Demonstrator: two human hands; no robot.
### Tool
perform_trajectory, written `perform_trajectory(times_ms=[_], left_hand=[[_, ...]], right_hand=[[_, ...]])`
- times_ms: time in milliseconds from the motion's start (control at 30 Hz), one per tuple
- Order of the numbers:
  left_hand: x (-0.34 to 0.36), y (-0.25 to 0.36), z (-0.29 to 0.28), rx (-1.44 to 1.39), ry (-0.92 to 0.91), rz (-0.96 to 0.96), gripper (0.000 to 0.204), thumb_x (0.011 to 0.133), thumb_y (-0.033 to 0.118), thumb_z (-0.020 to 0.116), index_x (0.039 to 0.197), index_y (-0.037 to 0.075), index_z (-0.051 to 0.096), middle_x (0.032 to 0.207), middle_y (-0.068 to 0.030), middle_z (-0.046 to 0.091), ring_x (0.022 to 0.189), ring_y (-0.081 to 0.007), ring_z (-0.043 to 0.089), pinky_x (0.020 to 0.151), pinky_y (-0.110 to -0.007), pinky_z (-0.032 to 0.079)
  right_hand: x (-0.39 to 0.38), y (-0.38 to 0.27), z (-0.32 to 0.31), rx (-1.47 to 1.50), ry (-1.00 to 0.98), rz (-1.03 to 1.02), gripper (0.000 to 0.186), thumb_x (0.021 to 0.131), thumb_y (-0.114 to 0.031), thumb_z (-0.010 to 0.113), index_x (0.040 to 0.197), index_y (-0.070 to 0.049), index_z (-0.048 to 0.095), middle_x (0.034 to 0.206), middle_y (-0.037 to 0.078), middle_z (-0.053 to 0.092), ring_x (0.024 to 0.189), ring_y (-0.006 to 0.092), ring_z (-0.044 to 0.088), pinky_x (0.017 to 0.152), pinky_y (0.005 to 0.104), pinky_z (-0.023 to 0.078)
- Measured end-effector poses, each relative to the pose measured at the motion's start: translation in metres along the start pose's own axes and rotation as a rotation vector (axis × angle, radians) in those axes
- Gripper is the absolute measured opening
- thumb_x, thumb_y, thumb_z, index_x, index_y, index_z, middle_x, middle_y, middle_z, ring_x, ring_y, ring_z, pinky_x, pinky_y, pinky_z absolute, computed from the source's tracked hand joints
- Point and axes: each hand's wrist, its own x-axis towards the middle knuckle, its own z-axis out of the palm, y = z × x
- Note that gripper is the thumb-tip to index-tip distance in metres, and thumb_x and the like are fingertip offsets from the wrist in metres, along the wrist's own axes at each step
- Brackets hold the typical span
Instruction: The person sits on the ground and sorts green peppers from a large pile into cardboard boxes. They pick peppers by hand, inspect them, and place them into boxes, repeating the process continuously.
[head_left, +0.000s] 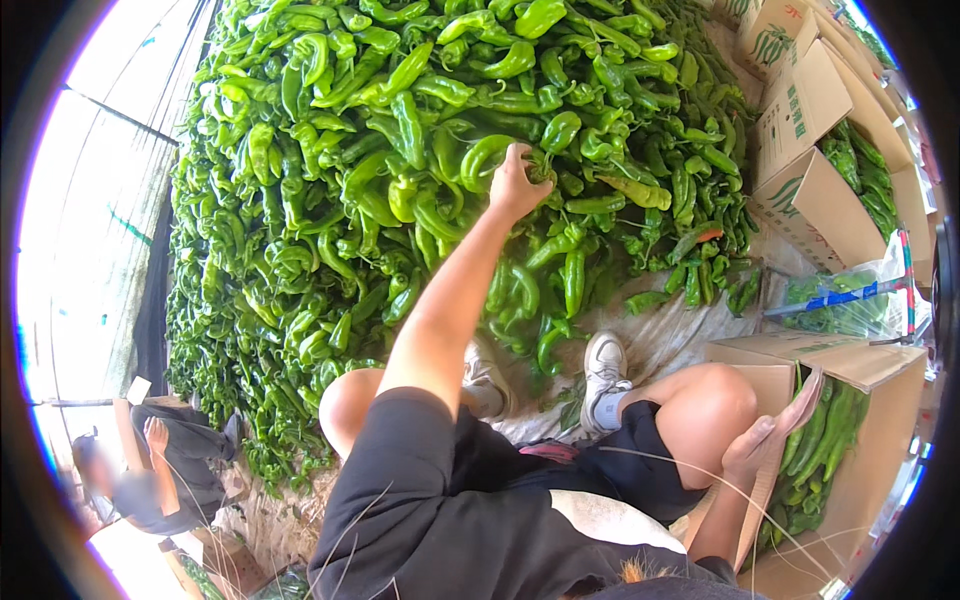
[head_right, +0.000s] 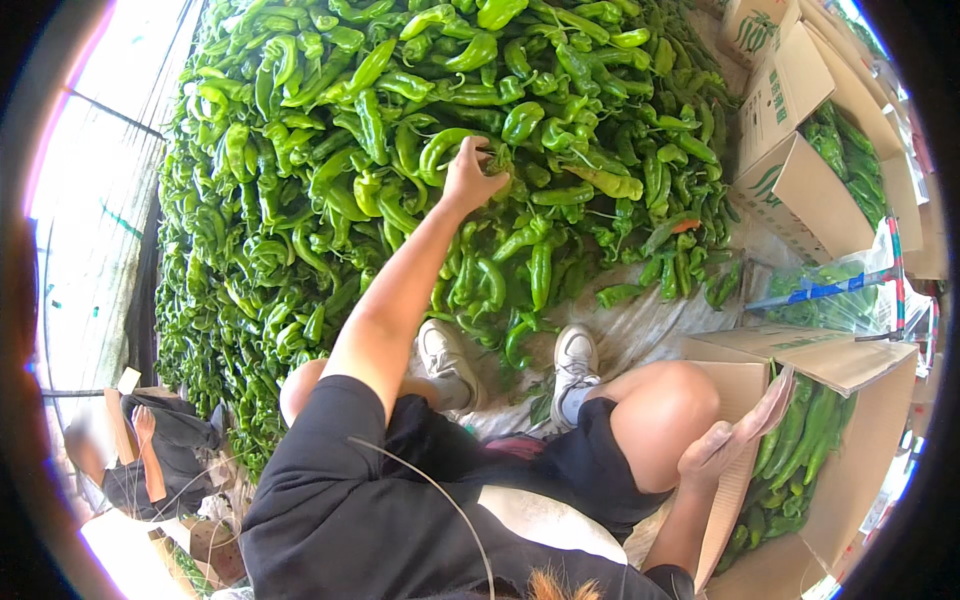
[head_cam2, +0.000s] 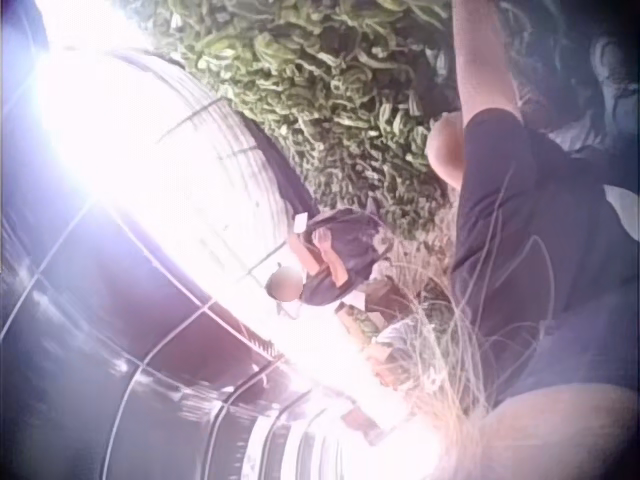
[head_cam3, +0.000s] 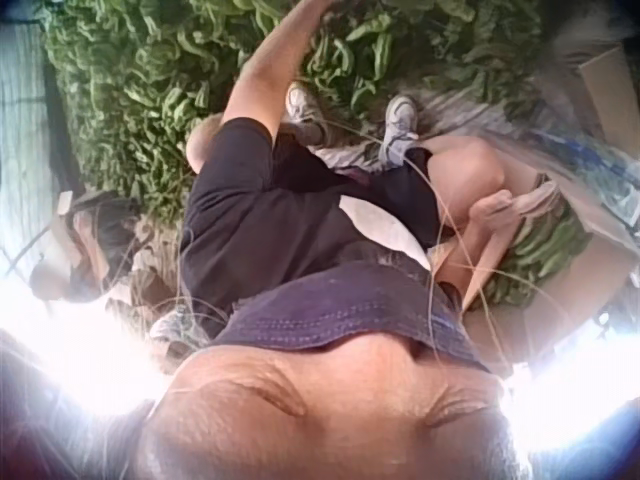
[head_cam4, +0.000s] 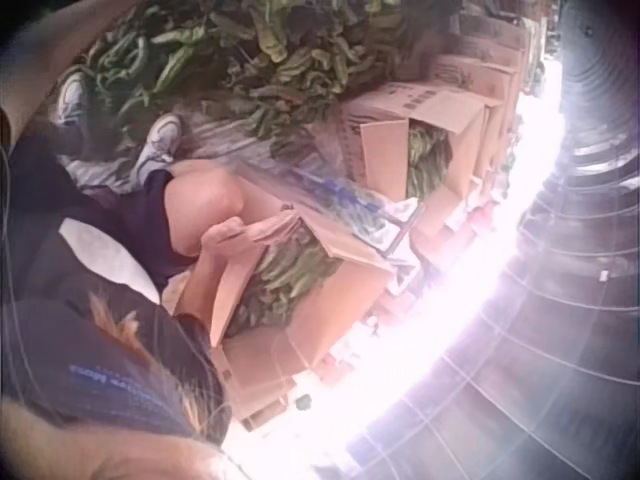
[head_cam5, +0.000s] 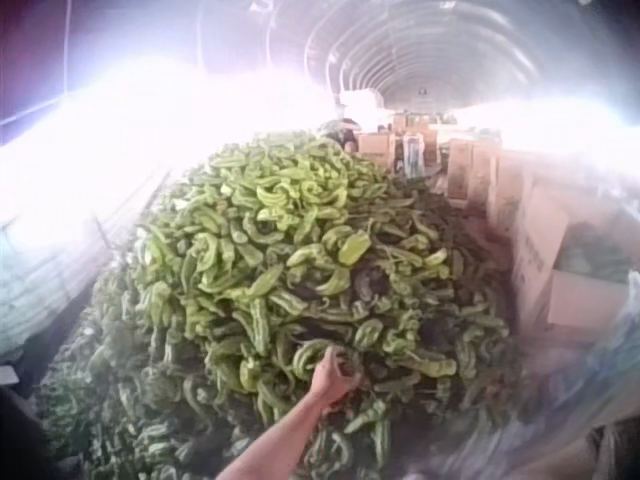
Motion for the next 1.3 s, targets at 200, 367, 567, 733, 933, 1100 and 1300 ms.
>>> perform_trajectory(times_ms=[200, 367, 567, 733, 933, 1100, 1300], left_hand=[[-0.049, 0.050, -0.086, -0.414, -0.433, -0.224, 0.072, 0.078, 0.010, 0.072, 0.141, 0.008, 0.037, 0.113, -0.0131, 0.057, 0.098, -0.0190, 0.061, 0.072, -0.029, 0.058], [-0.122, 0.093, -0.103, -0.288, -0.758, -0.375, 0.061, 0.086, 0.005, 0.061, 0.142, 0.009, 0.037, 0.125, -0.0163, 0.051, 0.092, -0.0221, 0.065, 0.073, -0.033, 0.060], [-0.199, 0.043, -0.013, -0.327, -1.131, -0.110, 0.038, 0.077, 0.013, 0.074, 0.111, 0.003, 0.063, 0.092, -0.0114, 0.069, 0.071, -0.0195, 0.069, 0.057, -0.034, 0.058], [-0.275, 0.012, 0.078, -0.267, -1.138, 0.390, 0.048, 0.059, 0.019, 0.086, 0.098, 0.000, 0.066, 0.090, -0.0125, 0.068, 0.073, -0.0234, 0.067, 0.061, -0.035, 0.059], [-0.169, 0.089, -0.156, -0.224, -1.140, -0.074, 0.054, 0.071, 0.015, 0.082, 0.120, 0.005, 0.062, 0.102, -0.0130, 0.069, 0.083, -0.0232, 0.069, 0.068, -0.036, 0.059], [-0.149, 0.081, -0.626, -0.130, 0.615, -0.105, 0.052, 0.086, 0.026, 0.068, 0.129, 0.003, 0.049, 0.123, -0.0159, 0.056, 0.096, -0.0262, 0.064, 0.081, -0.038, 0.056], [-0.193, 0.032, -0.652, -0.834, 1.175, -0.002, 0.071, 0.091, 0.035, 0.064, 0.143, 0.004, 0.027, 0.145, -0.0197, 0.037, 0.111, -0.0342, 0.057, 0.086, -0.045, 0.055]], right_hand=[[0.008, -0.018, 0.005, 0.064, -0.088, -0.039, 0.071, 0.100, -0.048, 0.022, 0.147, 0.005, 0.022, 0.151, 0.025, 0.027, 0.138, 0.0443, 0.025, 0.113, 0.0548, 0.019], [0.008, -0.028, 0.002, 0.091, -0.036, -0.154, 0.069, 0.101, -0.048, 0.023, 0.146, 0.004, 0.028, 0.151, 0.021, 0.030, 0.140, 0.0393, 0.026, 0.114, 0.0502, 0.019], [0.000, -0.037, 0.030, 0.125, -0.146, -0.124, 0.058, 0.103, -0.039, 0.027, 0.147, -0.002, 0.030, 0.151, 0.016, 0.032, 0.141, 0.0352, 0.026, 0.115, 0.0474, 0.019], [-0.004, -0.045, 0.048, 0.156, -0.239, -0.118, 0.052, 0.102, -0.029, 0.033, 0.147, -0.004, 0.031, 0.149, 0.017, 0.033, 0.139, 0.0342, 0.028, 0.114, 0.0460, 0.021], [0.001, -0.030, 0.063, 0.085, -0.221, -0.096, 0.050, 0.102, -0.027, 0.037, 0.147, -0.004, 0.033, 0.145, 0.018, 0.039, 0.133, 0.0341, 0.035, 0.110, 0.0431, 0.026], [0.000, -0.029, 0.084, 0.045, -0.314, -0.064, 0.049, 0.104, -0.026, 0.035, 0.148, -0.005, 0.030, 0.147, 0.017, 0.037, 0.134, 0.0332, 0.033, 0.108, 0.0445, 0.029], [0.012, -0.059, 0.078, 0.188, -0.311, -0.098, 0.049, 0.104, -0.024, 0.035, 0.148, -0.004, 0.029, 0.146, 0.017, 0.037, 0.135, 0.0332, 0.032, 0.109, 0.0444, 0.029]])
